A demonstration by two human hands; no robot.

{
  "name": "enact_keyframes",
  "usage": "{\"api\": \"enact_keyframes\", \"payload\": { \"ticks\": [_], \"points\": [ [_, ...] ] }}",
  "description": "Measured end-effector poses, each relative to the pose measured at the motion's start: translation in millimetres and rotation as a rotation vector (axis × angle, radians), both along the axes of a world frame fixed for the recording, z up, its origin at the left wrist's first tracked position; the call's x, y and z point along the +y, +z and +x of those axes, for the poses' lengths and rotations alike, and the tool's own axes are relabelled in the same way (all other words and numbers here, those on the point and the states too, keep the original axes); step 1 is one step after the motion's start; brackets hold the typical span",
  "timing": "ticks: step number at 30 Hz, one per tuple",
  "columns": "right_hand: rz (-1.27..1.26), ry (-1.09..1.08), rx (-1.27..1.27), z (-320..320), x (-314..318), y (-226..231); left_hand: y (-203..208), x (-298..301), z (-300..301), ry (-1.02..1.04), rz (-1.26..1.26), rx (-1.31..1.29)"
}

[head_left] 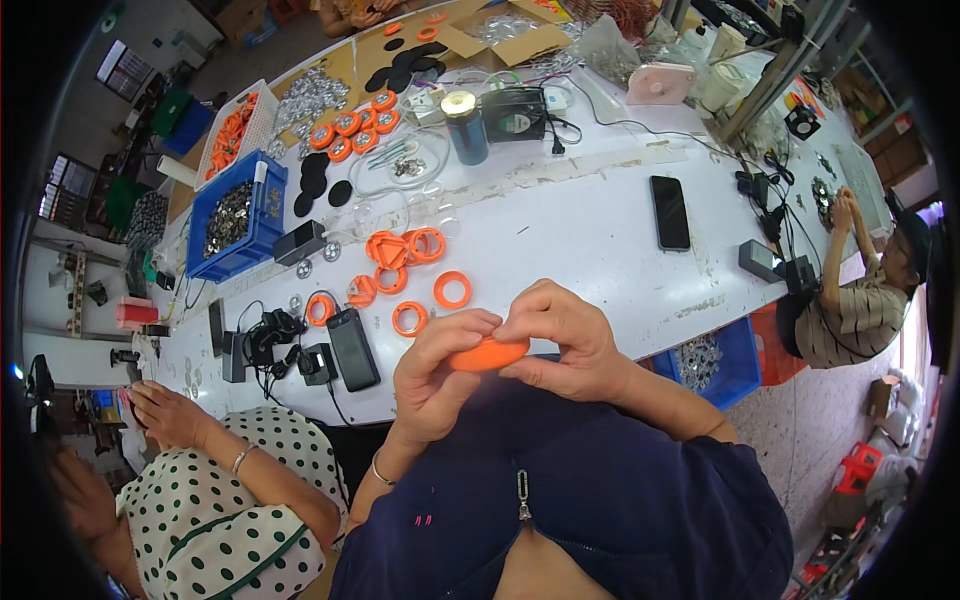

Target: The person assembles electronic components and wires into orange circular housings, then covers them with plastic covers. The person uses tweezers to manipulate the components.

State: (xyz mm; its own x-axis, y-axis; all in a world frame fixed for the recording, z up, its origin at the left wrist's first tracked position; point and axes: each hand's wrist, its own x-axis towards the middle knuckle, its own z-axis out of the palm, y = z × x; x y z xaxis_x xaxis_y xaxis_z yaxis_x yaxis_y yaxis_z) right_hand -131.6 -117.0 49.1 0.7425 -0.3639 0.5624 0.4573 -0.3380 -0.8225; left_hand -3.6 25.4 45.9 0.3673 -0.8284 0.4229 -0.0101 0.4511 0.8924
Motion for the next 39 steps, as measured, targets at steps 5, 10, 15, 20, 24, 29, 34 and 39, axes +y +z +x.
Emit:
{"api": "enact_keyframes", "payload": {
  "ticks": [5, 10, 15, 20, 24, 29, 34, 39],
  "points": [
    [-0.02, -0.001, 0.042, -5.2, 2.9, 9.3, 1.4, 3.7, -5.8, 0.062, 0.006, 0.029],
    [-0.104, -0.043, 0.039, -5.0, 5.9, 15.2, 5.1, 5.9, -3.9, 0.113, 0.048, -0.161],
    [-0.148, -0.051, -0.017, -2.0, 5.6, 13.3, 14.1, 4.8, -5.0, 0.222, 0.013, -0.378],
    [-0.097, -0.054, -0.001, -0.3, 8.9, 8.5, 16.8, 3.5, -4.7, 0.283, 0.011, -0.479],
    [-0.14, -0.126, -0.059, 3.0, 9.1, 8.5, 8.9, 2.5, -0.1, 0.193, 0.032, -0.336],
    [-0.332, -0.198, -0.214, 8.8, 7.3, 6.8, 11.7, -8.0, -8.2, -0.221, 0.162, 0.74],
    [-0.641, -0.249, -0.247, 6.5, 2.2, 2.7, 8.9, -14.5, -9.2, -0.268, 0.083, 0.804],
    [-0.563, -0.277, -0.195, 3.8, 1.4, 5.3, 3.5, -10.4, 0.6, -0.277, 0.083, 0.722]
  ]
}}
